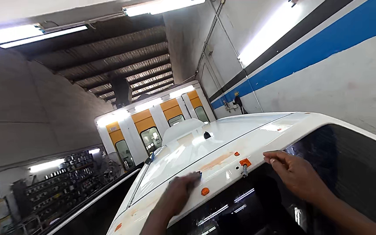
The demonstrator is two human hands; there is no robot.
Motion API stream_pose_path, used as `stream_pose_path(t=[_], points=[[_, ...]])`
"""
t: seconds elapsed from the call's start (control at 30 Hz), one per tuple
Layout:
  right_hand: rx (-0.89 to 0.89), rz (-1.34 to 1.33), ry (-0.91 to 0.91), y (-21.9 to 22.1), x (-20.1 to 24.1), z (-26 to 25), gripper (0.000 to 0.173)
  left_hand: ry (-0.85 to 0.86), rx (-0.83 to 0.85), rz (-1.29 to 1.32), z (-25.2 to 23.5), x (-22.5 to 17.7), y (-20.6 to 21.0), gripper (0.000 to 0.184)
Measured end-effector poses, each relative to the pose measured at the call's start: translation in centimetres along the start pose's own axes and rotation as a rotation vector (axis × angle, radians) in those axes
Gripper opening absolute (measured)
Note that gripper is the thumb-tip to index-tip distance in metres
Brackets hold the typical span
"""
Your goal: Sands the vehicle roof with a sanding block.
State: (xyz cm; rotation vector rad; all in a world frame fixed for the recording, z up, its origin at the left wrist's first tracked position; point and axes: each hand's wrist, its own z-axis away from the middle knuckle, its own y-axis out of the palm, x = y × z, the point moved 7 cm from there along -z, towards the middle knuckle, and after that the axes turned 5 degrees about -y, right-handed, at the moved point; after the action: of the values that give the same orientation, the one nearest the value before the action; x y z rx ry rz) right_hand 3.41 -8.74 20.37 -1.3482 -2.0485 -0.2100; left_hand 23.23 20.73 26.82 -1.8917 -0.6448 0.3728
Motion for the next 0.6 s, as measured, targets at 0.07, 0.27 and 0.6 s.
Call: stream_pose_path(t=[0.07,0.27,0.6], points=[[-0.024,0.063,-0.006,-0.3,-2.5,-1.3,0.035,0.029,0.141,0.064,-0.9,-0.9,1.4,0.053],[-0.291,0.158,-0.124,1.2,-7.5,-2.9,0.038,0.285,0.209,0.148,-9.3,-8.1,4.0,0.055],[-0.407,0.208,-0.217,2.0,-8.2,-1.6,0.034,0.352,0.246,0.176,-9.2,-8.0,4.4,0.053]])
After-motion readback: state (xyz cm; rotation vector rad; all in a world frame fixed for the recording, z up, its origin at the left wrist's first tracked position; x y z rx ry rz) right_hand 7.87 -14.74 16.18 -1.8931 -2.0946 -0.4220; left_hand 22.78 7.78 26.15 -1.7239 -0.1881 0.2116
